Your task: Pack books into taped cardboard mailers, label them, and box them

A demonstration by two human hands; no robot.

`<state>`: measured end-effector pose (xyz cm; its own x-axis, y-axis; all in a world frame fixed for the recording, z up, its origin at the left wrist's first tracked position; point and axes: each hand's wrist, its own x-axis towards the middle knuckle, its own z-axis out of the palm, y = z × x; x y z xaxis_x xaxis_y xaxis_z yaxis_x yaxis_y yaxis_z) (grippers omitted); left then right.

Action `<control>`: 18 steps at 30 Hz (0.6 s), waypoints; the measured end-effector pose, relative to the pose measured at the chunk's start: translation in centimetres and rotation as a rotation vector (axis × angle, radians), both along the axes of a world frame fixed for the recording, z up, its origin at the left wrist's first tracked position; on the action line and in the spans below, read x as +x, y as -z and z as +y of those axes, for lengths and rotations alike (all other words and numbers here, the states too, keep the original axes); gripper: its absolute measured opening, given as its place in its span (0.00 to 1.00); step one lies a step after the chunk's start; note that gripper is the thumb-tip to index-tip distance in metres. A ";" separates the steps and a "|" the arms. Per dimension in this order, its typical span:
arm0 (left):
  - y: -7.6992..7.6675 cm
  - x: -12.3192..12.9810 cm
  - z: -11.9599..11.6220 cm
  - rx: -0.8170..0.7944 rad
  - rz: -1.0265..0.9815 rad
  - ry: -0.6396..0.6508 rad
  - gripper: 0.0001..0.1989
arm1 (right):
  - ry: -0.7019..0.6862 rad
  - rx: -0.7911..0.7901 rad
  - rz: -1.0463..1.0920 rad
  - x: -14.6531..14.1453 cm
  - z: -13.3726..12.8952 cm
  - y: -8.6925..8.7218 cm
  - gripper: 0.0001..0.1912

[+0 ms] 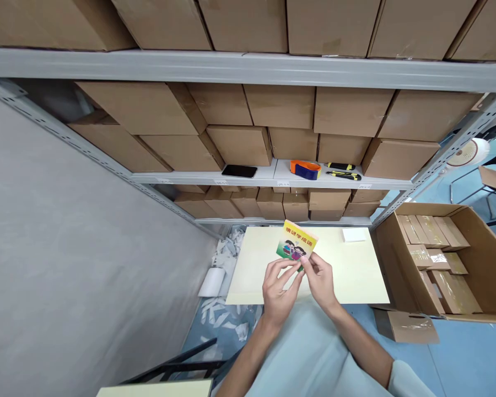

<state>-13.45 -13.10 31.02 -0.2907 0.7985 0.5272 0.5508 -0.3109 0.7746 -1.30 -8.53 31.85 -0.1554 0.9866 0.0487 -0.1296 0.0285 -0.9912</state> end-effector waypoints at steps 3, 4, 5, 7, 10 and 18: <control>0.0 -1.0 0.1 -0.031 -0.030 -0.078 0.17 | 0.008 -0.017 0.004 0.9 0.8 -0.3 0.24; 0.0 -1.5 0.2 -0.051 -0.069 -0.121 0.20 | -0.003 -0.028 0.010 1.2 1.0 -0.5 0.25; 0.0 -2.0 0.4 -0.080 -0.120 -0.148 0.21 | -0.018 -0.039 0.019 1.5 1.3 -0.6 0.25; -0.2 -3.0 0.8 -0.162 -0.246 -0.127 0.23 | -0.058 -0.058 0.035 2.0 1.6 -0.9 0.26; -0.6 -3.9 1.5 -0.296 -0.438 0.020 0.22 | -0.101 -0.074 0.058 2.2 1.7 -1.0 0.26; -0.9 -3.6 1.9 -0.363 -0.508 0.108 0.21 | -0.069 -0.117 0.145 2.3 2.0 0.1 0.30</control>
<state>-17.03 -11.17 31.96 -0.3410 0.9394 0.0347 0.0672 -0.0125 0.9977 0.98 -6.54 31.79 -0.2225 0.9742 -0.0387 -0.2691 -0.0996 -0.9579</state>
